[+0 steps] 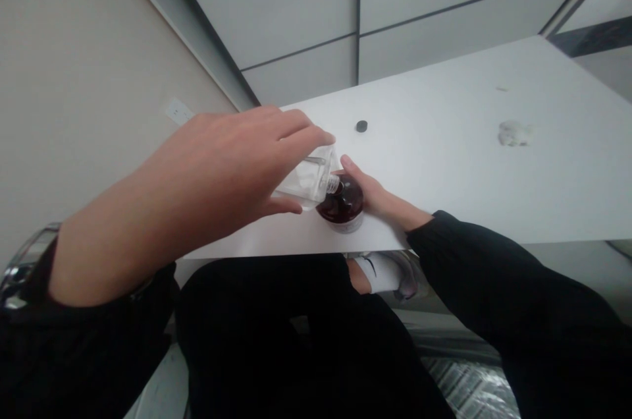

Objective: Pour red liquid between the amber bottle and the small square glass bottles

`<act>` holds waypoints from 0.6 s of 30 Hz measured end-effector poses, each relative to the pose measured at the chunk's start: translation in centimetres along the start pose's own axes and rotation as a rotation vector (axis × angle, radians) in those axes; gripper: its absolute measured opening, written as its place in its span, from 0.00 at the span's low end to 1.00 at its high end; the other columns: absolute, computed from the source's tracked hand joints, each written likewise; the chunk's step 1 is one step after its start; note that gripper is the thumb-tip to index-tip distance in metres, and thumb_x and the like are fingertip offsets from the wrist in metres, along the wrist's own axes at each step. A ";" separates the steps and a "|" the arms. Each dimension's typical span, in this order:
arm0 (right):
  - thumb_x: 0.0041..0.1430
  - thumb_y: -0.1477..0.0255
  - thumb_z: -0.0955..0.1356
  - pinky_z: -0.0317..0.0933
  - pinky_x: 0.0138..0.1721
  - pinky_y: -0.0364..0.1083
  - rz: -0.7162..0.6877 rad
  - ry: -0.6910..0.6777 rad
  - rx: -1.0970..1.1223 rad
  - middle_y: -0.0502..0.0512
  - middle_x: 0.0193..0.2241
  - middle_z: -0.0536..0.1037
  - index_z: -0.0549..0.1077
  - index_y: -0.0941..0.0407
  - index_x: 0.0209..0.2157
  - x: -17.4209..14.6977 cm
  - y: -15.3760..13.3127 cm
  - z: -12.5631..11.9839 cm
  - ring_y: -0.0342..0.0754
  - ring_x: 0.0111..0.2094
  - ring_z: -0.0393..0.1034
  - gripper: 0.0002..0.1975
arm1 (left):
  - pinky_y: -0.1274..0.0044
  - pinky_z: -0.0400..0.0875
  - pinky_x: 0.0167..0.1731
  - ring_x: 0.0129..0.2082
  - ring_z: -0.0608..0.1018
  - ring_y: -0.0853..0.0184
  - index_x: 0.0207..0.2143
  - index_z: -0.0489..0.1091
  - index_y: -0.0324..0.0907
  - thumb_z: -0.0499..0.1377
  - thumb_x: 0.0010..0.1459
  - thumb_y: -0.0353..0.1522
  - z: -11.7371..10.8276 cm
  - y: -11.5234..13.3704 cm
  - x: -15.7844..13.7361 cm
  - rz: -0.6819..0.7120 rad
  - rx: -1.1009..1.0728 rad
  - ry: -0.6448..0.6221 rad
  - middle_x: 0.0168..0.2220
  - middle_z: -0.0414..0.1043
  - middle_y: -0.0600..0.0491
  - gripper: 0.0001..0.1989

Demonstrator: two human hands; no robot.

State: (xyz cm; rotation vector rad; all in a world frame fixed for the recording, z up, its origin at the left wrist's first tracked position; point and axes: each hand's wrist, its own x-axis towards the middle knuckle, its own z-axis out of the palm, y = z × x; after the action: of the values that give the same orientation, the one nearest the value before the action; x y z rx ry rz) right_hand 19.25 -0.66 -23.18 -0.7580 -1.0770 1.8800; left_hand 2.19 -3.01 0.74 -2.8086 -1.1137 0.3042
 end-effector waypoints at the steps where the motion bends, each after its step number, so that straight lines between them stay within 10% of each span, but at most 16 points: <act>1: 0.61 0.33 0.62 0.57 0.70 0.63 0.003 -0.003 -0.002 0.58 0.46 0.86 0.82 0.52 0.44 -0.1 -0.1 0.0 0.60 0.57 0.77 0.38 | 0.61 0.80 0.48 0.55 0.81 0.48 0.65 0.70 0.57 0.65 0.64 0.44 0.0 0.0 0.0 0.008 0.002 0.004 0.59 0.78 0.51 0.27; 18: 0.61 0.34 0.63 0.58 0.71 0.64 -0.005 -0.071 0.029 0.58 0.48 0.86 0.83 0.53 0.44 -0.1 -0.5 0.4 0.60 0.55 0.78 0.38 | 0.65 0.79 0.46 0.55 0.81 0.50 0.64 0.68 0.48 0.64 0.63 0.36 -0.5 0.7 0.2 0.030 0.125 -0.049 0.61 0.76 0.46 0.27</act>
State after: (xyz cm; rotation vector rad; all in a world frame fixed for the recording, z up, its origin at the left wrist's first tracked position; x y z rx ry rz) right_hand 19.15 -0.77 -22.54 -0.6762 -1.0926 1.9263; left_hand 2.92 -3.41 1.10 -2.7240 -1.0246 0.4325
